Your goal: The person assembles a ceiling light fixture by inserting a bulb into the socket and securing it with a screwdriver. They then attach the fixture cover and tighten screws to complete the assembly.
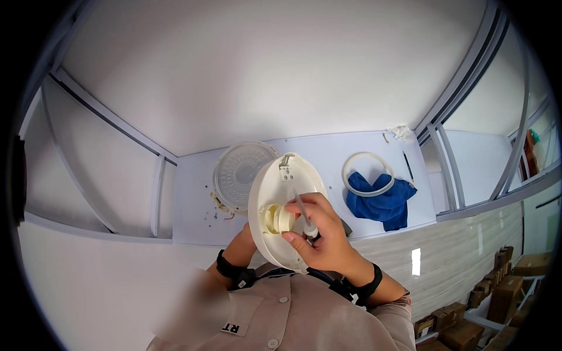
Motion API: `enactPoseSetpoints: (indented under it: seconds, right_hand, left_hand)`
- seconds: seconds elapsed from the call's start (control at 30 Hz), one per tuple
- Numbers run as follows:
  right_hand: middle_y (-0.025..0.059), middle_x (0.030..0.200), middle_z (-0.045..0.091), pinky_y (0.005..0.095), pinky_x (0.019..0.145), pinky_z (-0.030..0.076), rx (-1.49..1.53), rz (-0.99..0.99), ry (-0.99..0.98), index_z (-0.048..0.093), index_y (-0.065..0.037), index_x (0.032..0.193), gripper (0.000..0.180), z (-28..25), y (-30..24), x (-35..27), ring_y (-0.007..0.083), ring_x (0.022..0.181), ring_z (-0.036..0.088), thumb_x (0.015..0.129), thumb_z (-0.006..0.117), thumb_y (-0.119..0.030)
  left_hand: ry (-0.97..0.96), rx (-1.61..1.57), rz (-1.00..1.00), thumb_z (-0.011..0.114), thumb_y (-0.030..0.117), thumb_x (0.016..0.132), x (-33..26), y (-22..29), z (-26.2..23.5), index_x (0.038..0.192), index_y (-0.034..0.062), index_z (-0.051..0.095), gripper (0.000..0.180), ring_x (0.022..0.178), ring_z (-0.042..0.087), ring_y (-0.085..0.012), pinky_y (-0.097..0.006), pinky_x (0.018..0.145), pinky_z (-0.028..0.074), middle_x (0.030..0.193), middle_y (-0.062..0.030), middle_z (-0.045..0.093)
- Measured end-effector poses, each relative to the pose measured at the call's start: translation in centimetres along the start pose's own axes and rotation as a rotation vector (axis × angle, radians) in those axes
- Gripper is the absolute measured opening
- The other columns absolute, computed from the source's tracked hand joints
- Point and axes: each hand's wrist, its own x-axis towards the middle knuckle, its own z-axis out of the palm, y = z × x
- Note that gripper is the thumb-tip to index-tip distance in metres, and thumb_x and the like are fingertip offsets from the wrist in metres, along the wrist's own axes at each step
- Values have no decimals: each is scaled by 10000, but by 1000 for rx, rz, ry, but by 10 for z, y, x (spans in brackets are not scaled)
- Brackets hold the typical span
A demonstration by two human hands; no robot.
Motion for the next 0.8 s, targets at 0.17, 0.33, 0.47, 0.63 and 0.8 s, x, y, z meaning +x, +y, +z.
enactPoseSetpoints:
  seconds: [0.17,0.33,0.47,0.63,0.8]
  right_hand:
    - [183,1267,600,374,913,578,-108,-160,-20,704,10,1249,426,0,0,4,302,1094,671,841,824,-8]
    - [169,1266,608,374,900,589,-130,-161,-43,716,-3,1260,453,-1,-6,5,309,1075,684,818,814,19]
    - [170,1266,635,379,899,587,-134,-136,-39,702,-7,1273,474,-2,-11,7,323,1067,691,811,806,27]
    - [174,1284,661,400,913,582,-153,-136,-52,678,-15,1293,514,-4,-11,9,346,1078,689,797,806,29]
    - [137,1284,666,406,898,584,-126,-150,-59,692,-32,1246,489,-4,-8,10,339,1086,687,778,819,31]
  left_hand:
    - [-55,-73,30,726,289,1016,1,1,6,1475,32,528,562,1218,674,-217,-386,1011,596,1388,-111,640]
    - [-34,-7,39,729,230,1010,0,4,10,1452,33,534,522,1173,677,-187,-363,955,602,1340,-100,654]
    - [-19,27,28,730,225,1008,-1,4,7,1448,34,536,518,1166,676,-184,-358,949,601,1332,-97,655]
    - [-23,65,20,731,220,1006,-3,5,3,1443,34,538,512,1157,675,-180,-353,942,600,1323,-94,657]
    - [-19,99,14,731,214,1005,-5,7,0,1438,35,541,506,1148,675,-177,-348,935,598,1313,-90,659]
